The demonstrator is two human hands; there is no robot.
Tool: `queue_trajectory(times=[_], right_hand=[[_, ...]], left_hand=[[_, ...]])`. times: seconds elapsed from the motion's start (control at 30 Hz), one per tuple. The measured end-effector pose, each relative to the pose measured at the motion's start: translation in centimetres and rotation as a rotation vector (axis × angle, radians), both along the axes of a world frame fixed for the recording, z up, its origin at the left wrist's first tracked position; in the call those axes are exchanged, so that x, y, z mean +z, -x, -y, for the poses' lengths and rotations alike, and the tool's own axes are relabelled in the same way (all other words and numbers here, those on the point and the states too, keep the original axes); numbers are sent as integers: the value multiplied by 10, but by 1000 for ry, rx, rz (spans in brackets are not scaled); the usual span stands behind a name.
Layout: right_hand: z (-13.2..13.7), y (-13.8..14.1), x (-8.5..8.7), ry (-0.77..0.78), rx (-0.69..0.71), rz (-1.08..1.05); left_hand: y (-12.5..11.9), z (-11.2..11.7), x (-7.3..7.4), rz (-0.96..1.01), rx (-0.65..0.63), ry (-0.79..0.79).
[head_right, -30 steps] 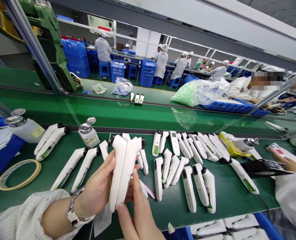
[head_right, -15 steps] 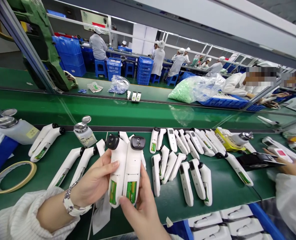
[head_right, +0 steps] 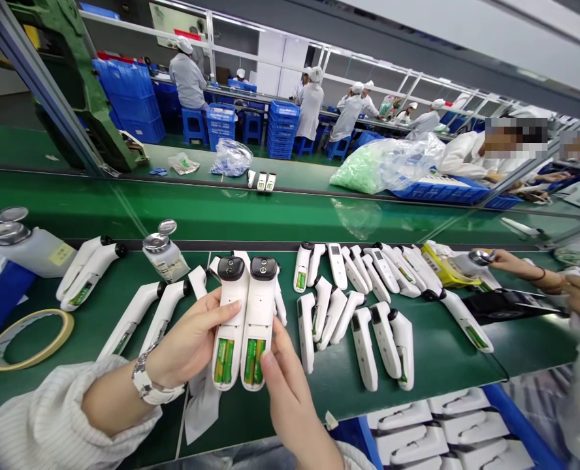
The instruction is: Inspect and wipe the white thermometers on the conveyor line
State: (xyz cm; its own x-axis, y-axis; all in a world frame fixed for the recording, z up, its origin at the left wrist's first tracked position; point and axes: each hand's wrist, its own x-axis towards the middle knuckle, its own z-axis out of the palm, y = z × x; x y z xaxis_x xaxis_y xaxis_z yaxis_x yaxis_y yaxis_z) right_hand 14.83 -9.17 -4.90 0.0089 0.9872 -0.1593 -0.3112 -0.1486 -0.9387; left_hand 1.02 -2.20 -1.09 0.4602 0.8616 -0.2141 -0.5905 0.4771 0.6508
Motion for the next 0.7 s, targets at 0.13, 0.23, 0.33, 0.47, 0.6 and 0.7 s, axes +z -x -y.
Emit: queue_trajectory(times=[0.13, 0.23, 0.33, 0.47, 0.6, 0.7], right_hand=[[-3, -4, -6, -47, 15, -3], [-4, -5, -7, -57, 37, -4], [-5, -3, -5, -83, 69, 20], [-6, 2, -2, -145, 55, -1], [-6, 4, -4, -138, 25, -16], [-5, 3, -5, -132, 40, -9]], left_hand=[[0, 0, -1, -3, 1, 17], [-1, 0, -1, -3, 3, 1], [-1, 1, -2, 2, 4, -35], [-1, 4, -4, 11, 12, -81], [-2, 7, -6, 12, 19, -126], [-3, 8, -7, 16, 26, -142]])
